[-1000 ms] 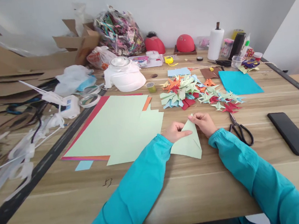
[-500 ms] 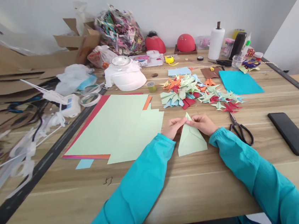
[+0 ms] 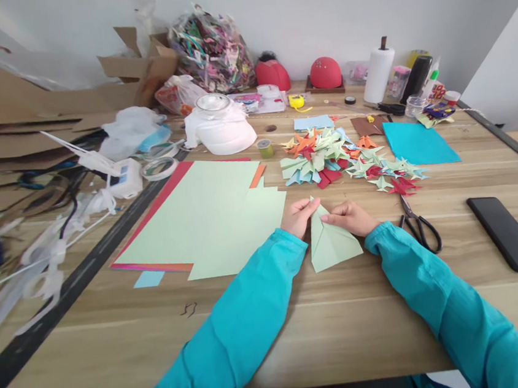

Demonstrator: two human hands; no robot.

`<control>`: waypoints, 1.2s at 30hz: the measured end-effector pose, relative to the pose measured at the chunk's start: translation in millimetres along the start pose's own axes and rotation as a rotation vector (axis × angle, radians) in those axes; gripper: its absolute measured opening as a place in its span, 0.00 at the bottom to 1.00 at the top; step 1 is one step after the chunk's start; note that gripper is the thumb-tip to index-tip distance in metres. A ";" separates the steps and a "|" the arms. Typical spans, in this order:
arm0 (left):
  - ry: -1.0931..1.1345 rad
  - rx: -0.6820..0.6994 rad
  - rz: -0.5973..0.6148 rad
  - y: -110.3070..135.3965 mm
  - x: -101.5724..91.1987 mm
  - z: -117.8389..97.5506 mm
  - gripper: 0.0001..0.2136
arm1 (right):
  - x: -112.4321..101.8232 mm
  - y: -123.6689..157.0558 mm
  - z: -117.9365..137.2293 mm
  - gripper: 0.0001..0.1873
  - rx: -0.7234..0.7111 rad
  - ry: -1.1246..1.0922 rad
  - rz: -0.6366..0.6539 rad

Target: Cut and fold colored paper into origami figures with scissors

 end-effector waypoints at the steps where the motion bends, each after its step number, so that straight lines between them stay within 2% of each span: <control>1: 0.001 0.000 -0.018 0.0 0.0 -0.2 0.23 | -0.7 0.5 -0.1 0.28 0.020 -0.021 -0.013; 4: 0.000 -0.001 -0.053 -1.2 -0.1 0.6 0.23 | -2.2 1.8 0.0 0.26 0.062 -0.088 -0.031; 10: 0.183 -0.031 -0.194 -9.1 -8.4 7.6 0.23 | -8.4 3.8 0.3 0.25 0.049 -0.143 0.042; 16: 0.194 -0.029 -0.102 -9.4 -7.0 3.2 0.23 | -17.4 3.0 -5.3 0.28 0.011 -0.116 0.155; 23: 0.077 0.055 0.127 0.2 8.0 -6.8 0.18 | -4.6 0.2 -0.7 0.26 -0.036 -0.028 0.108; 27: 0.068 0.087 0.144 1.9 10.4 -8.7 0.17 | -0.5 -1.3 0.0 0.28 -0.072 0.060 0.129; 31: 0.081 0.024 0.178 0.6 10.4 -4.7 0.17 | -1.7 -1.8 -0.6 0.31 -0.091 0.114 0.141; 36: 0.069 -0.010 0.156 0.1 9.8 -1.0 0.18 | -2.3 -1.8 -0.8 0.31 -0.099 0.139 0.147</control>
Point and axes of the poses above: each hand's wrist, its own y-axis away from the middle knuckle, its own x-axis out of the palm, z = x × y, the point moved 3 cm from there along -y, towards the middle knuckle, and after that the axes turned 9 degrees about -y, right-handed, at the moved point
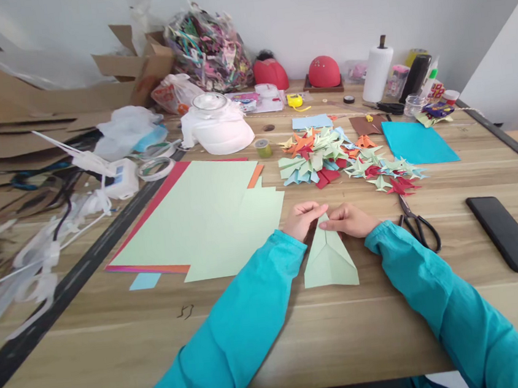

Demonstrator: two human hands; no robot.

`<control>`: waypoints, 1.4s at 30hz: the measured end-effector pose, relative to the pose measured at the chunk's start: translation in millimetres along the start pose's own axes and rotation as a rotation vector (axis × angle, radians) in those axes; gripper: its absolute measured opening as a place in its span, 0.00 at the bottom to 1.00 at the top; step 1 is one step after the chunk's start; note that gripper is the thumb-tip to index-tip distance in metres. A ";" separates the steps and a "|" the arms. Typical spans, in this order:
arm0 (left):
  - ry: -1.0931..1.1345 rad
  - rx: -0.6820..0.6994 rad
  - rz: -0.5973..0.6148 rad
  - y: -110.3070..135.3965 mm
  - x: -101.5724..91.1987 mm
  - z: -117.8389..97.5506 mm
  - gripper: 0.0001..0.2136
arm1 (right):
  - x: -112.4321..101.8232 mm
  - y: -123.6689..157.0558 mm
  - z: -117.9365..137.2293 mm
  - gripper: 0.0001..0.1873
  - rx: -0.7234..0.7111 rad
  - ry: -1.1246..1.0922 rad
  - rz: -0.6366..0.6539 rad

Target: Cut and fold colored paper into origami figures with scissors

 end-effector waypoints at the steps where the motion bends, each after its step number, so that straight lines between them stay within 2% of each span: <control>1: -0.009 0.003 -0.005 0.4 0.0 -0.4 0.18 | 0.2 0.0 0.1 0.30 -0.001 0.001 0.005; 8: -0.077 0.038 -0.083 4.2 0.8 -7.3 0.23 | -0.3 1.3 1.0 0.26 0.055 -0.064 0.015; 10: -0.021 0.018 -0.097 4.1 1.8 -6.3 0.23 | -1.7 2.2 0.5 0.24 0.085 -0.130 -0.017; 14: 0.142 -0.033 -0.010 2.9 4.6 -1.0 0.19 | -4.1 3.5 -0.7 0.21 0.095 -0.273 -0.099; 18: 0.013 0.017 0.067 3.7 4.1 -2.7 0.14 | -2.1 3.1 -1.6 0.23 0.074 -0.266 -0.098; 23: -0.077 -0.024 0.203 8.7 8.7 -7.6 0.11 | -5.0 0.6 -0.5 0.28 -0.043 -0.216 -0.262; 28: -0.163 -0.057 0.205 10.4 9.8 -7.7 0.10 | -5.1 -1.8 0.1 0.27 -0.073 -0.097 -0.240; 31: -0.165 -0.054 0.212 9.6 9.5 -7.7 0.10 | -6.7 -1.8 -2.6 0.27 -0.081 -0.103 -0.267; 37: -0.078 -0.097 0.230 7.0 6.4 -4.1 0.10 | -16.8 -2.6 -13.6 0.27 -0.087 -0.376 -0.462; 42: 0.020 -0.117 0.263 3.0 3.6 0.9 0.08 | -21.5 -4.5 -11.3 0.27 -0.121 -0.615 -0.501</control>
Point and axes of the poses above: each hand's wrist, its own y-axis away from the middle knuckle, its own x-axis out of the palm, z = x × y, the point moved 3 cm from there along -y, towards the middle knuckle, and after that the axes turned 9 degrees about -y, right-handed, at the moved point
